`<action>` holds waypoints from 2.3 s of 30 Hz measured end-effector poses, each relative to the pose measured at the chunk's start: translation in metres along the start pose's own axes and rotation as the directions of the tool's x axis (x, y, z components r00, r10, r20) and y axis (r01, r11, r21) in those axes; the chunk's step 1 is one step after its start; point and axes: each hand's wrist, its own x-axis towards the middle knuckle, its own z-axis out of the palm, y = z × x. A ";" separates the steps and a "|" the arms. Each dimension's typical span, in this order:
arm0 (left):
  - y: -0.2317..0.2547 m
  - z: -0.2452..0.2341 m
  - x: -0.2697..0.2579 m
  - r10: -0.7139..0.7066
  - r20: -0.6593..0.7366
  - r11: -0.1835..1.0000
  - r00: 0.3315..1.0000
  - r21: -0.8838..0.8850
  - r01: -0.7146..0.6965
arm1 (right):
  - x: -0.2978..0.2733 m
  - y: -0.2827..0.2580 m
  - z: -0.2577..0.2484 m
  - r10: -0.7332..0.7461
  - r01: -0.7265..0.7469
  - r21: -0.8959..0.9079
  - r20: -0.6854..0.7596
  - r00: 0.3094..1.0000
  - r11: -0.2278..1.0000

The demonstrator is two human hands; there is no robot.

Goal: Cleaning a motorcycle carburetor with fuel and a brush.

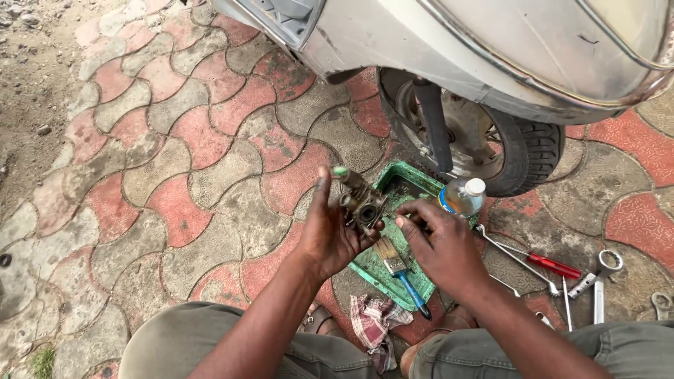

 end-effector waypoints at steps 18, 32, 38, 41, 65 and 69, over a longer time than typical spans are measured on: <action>-0.044 0.006 0.006 0.220 -0.077 0.971 0.973 -0.081 -0.226 | 0.001 0.022 0.041 -0.312 0.279 -0.220 -0.136 0.940 0.935; -0.053 0.000 0.004 0.076 -0.132 0.985 0.988 -0.146 -0.095 | 0.009 0.033 0.037 -0.096 0.101 -0.146 0.035 0.995 0.984; -0.045 -0.006 0.007 0.014 -0.196 0.980 0.980 -0.193 -0.052 | 0.000 0.007 0.026 0.210 -0.188 -0.171 0.115 0.971 0.967; -0.049 -0.012 0.015 0.079 -0.019 0.983 0.997 -0.165 -0.081 | 0.012 0.020 0.026 -0.104 0.102 -0.026 -0.056 0.993 0.994; 0.010 0.002 -0.006 0.038 0.187 0.995 0.982 -0.094 -0.020 | -0.003 0.006 -0.015 -0.208 0.213 0.070 -0.072 0.975 0.975; 0.005 0.002 -0.003 0.025 0.303 0.997 0.953 -0.083 0.000 | -0.013 -0.005 -0.018 -0.291 0.287 -0.057 -0.075 0.954 0.956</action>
